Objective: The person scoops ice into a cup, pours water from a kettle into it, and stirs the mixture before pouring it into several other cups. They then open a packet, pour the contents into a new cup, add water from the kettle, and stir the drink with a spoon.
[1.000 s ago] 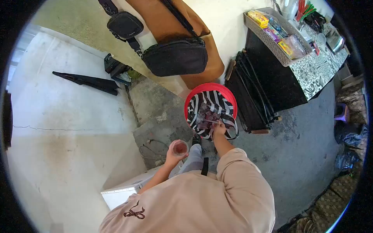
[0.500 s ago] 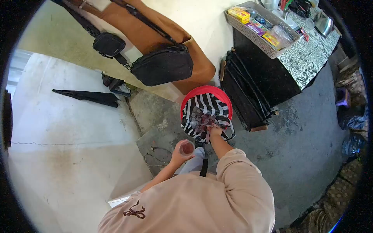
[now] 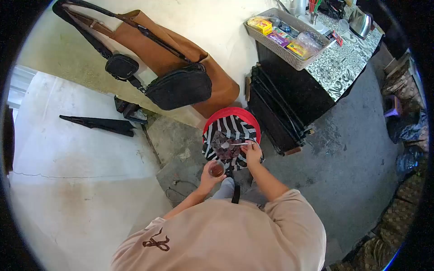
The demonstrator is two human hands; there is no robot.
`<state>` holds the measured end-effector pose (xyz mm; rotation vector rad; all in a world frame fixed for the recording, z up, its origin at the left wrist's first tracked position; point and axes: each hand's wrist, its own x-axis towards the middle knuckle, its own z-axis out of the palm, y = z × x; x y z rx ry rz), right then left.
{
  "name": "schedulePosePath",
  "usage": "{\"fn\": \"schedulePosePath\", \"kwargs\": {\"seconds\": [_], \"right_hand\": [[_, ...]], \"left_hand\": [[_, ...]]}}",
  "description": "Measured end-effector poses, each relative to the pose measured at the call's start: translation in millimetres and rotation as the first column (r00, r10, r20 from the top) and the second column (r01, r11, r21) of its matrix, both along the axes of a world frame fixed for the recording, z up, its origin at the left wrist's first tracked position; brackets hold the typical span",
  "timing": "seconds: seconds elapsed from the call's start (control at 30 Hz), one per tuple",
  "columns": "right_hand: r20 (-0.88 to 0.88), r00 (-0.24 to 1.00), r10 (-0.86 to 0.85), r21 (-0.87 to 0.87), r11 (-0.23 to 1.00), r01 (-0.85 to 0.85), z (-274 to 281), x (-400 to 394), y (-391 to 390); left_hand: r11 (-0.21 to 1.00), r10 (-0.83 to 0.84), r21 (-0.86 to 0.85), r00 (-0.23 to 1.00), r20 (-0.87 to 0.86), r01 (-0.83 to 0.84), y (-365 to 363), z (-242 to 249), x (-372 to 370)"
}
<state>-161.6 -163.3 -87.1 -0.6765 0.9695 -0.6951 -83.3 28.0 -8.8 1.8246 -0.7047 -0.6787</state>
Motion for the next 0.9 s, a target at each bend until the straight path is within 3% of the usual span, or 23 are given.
{"fn": "schedulePosePath", "kwargs": {"seconds": [0.13,0.23,0.27,0.33,0.43,0.5,0.63,0.67,0.77,0.8,0.9], "right_hand": [[0.091,0.992,0.085,-0.097,0.992,-0.076,80,-26,-14],[0.120,0.975,0.186,-0.231,0.961,-0.155,128,-42,-9],[0.106,0.968,0.226,-0.307,0.934,-0.185,134,-45,-3],[0.054,0.950,0.307,-0.505,0.829,-0.239,148,-54,7],[-0.071,0.959,0.275,-0.742,0.628,-0.235,140,-59,10],[-0.203,0.957,0.206,-0.792,0.540,-0.284,132,-54,3],[-0.413,0.894,0.176,-0.834,0.321,-0.448,84,-34,-8],[-0.462,0.870,0.174,-0.849,0.196,-0.490,56,-30,-10],[-0.524,0.832,0.180,-0.820,0.156,-0.550,5,-16,-10],[-0.456,0.865,0.208,-0.853,0.176,-0.492,-3,-12,-11],[-0.430,0.898,0.090,-0.794,0.435,-0.424,-59,-1,-4]], "left_hand": [[0.994,0.054,-0.093,0.995,-0.080,-0.061,-19,3,-8],[0.983,-0.031,-0.184,0.984,-0.177,-0.002,-26,-17,-5],[0.996,-0.004,-0.088,1.000,0.001,0.004,-24,-38,-3],[0.997,0.053,-0.051,0.998,-0.020,-0.054,-30,-28,-9],[0.994,0.071,-0.081,0.995,-0.065,-0.076,-33,-12,-11],[0.995,0.045,-0.088,0.999,0.005,-0.045,-26,-8,-10],[0.978,0.154,-0.127,0.984,-0.085,-0.164,-1,-5,-13],[0.979,0.157,-0.120,0.984,-0.078,-0.166,7,-3,-11],[0.980,0.173,-0.081,0.982,-0.080,-0.179,19,7,-6],[0.981,0.179,-0.062,0.980,-0.085,-0.185,24,9,-4],[0.978,0.199,-0.066,0.980,0.017,-0.197,32,7,-1]]}}
